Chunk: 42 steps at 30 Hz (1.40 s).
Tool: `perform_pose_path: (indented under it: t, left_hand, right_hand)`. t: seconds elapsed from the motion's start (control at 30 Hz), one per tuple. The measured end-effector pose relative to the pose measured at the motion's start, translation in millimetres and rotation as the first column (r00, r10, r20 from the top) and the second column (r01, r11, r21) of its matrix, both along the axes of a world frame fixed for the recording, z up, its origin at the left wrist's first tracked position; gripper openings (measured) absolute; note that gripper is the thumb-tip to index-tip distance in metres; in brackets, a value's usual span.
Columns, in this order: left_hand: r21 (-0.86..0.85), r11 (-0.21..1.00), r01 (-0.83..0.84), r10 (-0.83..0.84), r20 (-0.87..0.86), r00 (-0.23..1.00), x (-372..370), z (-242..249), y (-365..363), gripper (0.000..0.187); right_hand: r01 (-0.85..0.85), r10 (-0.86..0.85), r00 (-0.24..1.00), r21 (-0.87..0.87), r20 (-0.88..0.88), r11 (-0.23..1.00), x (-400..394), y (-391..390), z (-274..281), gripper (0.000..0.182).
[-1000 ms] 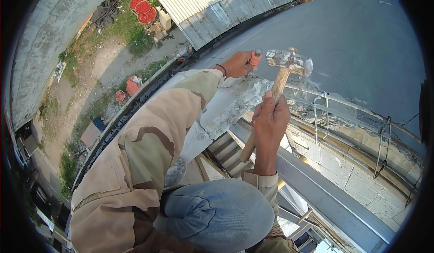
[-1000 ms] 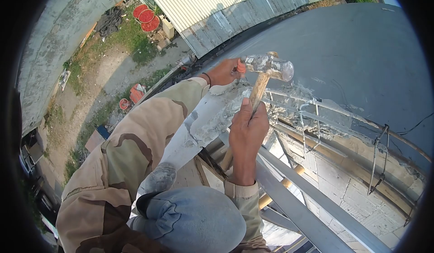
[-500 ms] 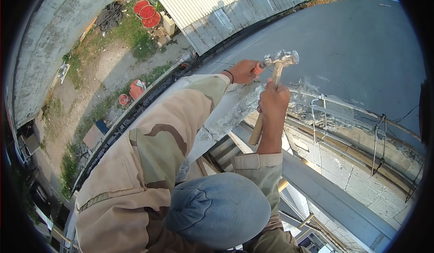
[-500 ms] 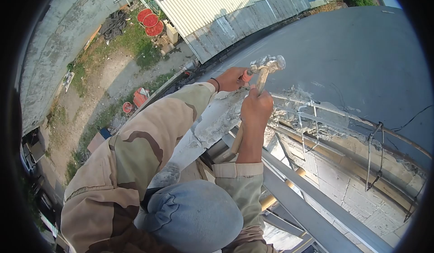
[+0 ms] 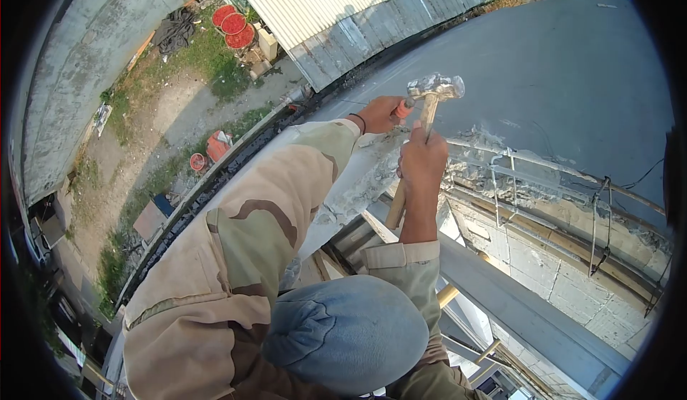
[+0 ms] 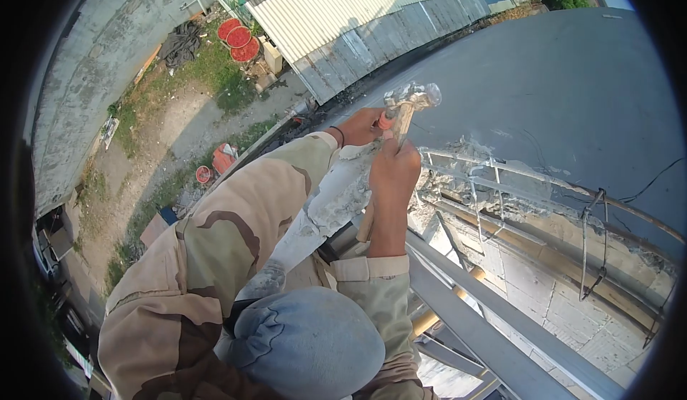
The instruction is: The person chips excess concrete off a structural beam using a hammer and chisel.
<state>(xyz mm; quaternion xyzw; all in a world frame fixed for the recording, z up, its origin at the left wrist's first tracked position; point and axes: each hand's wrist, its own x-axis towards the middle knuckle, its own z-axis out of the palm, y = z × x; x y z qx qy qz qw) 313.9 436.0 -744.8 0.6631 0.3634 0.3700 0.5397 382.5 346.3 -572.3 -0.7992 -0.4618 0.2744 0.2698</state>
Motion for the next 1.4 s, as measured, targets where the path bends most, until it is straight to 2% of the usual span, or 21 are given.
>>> perform_pose_path:
  t: [0.07,0.13,0.2,0.23,0.27,0.3,0.33,0.4,0.43,0.5,0.53,0.63,0.77,0.83,1.03,1.17,1.2,1.23,1.3,1.33,1.4]
  left_hand:
    - [-0.045,0.999,-0.002,0.008,0.138,0.990,-0.4,-3.6,-2.3,0.017]
    - [-0.006,1.000,-0.012,0.013,0.143,0.990,2.3,-7.4,-0.1,0.015]
    - [0.033,0.999,-0.019,0.014,0.146,0.989,3.0,-9.7,-3.9,0.014]
    - [0.101,0.995,0.013,-0.015,0.015,1.000,7.2,-13.9,-5.6,0.013]
    - [0.180,0.983,0.047,-0.025,-0.121,0.992,7.6,-16.1,2.3,0.012]
    - [0.089,0.982,0.169,-0.134,-0.306,0.942,3.1,-19.9,0.7,0.018]
    - [-0.033,0.965,0.260,-0.245,-0.465,0.851,-1.9,-32.3,-10.8,0.024]
    - [-0.076,0.997,-0.002,-0.002,-0.061,0.998,-11.3,-87.5,-35.3,0.026]
    - [-0.101,0.995,0.001,-0.007,-0.056,0.998,-23.1,-92.7,-46.0,0.026]
    - [-0.266,0.935,-0.234,0.264,0.082,0.961,-41.9,-95.1,-57.9,0.023]
    - [-0.268,0.932,-0.243,0.273,0.080,0.959,-46.0,-89.4,-58.7,0.023]
    - [-0.358,0.912,-0.200,0.326,0.335,0.884,-59.5,-48.0,-76.1,0.013]
    - [-0.311,0.944,-0.108,0.223,0.363,0.905,-49.6,1.4,-78.8,0.013]
    - [-0.253,0.963,-0.088,0.180,0.370,0.911,-37.4,-3.8,-73.0,0.014]
    - [-0.077,0.997,-0.031,0.052,0.280,0.959,-33.6,2.5,-54.0,0.019]
    - [0.119,0.993,-0.025,0.004,0.173,0.985,-29.4,12.0,-51.8,0.018]
    - [0.113,0.993,-0.023,0.003,0.173,0.985,-28.9,15.6,-50.1,0.018]
    - [0.087,0.996,0.010,-0.025,0.170,0.985,-30.4,19.6,-46.5,0.018]
    - [0.059,0.997,0.045,-0.054,0.168,0.984,-32.2,20.0,-43.6,0.017]
    - [0.041,0.999,0.035,-0.043,0.197,0.979,-31.2,17.7,-43.2,0.017]
    - [0.034,0.999,0.018,-0.025,0.227,0.973,-29.8,14.0,-40.0,0.017]
  right_hand:
    - [0.017,-0.021,0.998,0.065,0.061,0.998,-15.2,-6.9,21.6,0.038]
    - [0.031,-0.050,0.992,0.163,0.115,0.986,-14.8,-4.0,19.4,0.039]
    - [-0.201,0.043,0.907,0.340,0.419,0.919,-3.2,-4.3,-2.5,0.033]
    - [-0.196,0.034,0.906,0.346,0.422,0.918,-1.7,-7.7,-1.3,0.033]
    - [0.062,-0.062,0.998,0.055,-0.007,0.997,-2.8,-5.7,0.1,0.033]
    - [0.154,-0.275,0.881,-0.316,-0.385,0.936,-7.1,-1.6,-0.1,0.033]
    - [0.174,-0.300,0.871,-0.328,-0.389,0.928,-13.2,-14.5,-6.5,0.033]
    - [0.196,-0.334,0.862,-0.357,-0.381,0.913,-13.7,-46.7,-12.9,0.032]
    - [0.172,-0.297,0.865,-0.318,-0.405,0.933,-12.7,-62.3,-8.2,0.031]
    - [0.161,-0.279,0.864,-0.297,-0.418,0.941,-12.7,-90.3,7.0,0.030]
    - [0.187,-0.289,0.863,-0.268,-0.414,0.945,-15.5,-92.7,15.6,0.029]
    - [0.205,-0.273,0.852,-0.196,-0.447,0.959,-19.8,-97.8,30.2,0.027]
    - [0.211,-0.236,0.841,-0.107,-0.486,0.972,-21.2,-99.1,48.8,0.027]
    - [0.198,-0.212,0.853,-0.082,-0.476,0.977,-20.7,-102.3,58.3,0.027]
    - [0.123,-0.143,0.908,-0.077,-0.393,0.989,-21.4,-108.1,69.0,0.028]
    - [-0.073,0.081,0.991,0.071,-0.106,0.995,-21.5,-85.3,80.4,0.027]
    - [-0.141,0.142,0.990,0.135,0.009,0.981,-26.7,-76.9,90.7,0.027]
    - [-0.140,0.140,0.990,0.129,0.006,0.982,-32.8,-69.4,101.2,0.027]
    - [-0.339,0.265,0.918,0.239,0.294,0.910,-42.5,-55.6,116.8,0.027]
    - [-0.338,0.264,0.918,0.236,0.296,0.911,-43.2,-51.3,114.6,0.027]
    - [-0.352,0.308,0.864,0.039,0.399,0.935,-42.9,-39.5,101.6,0.024]
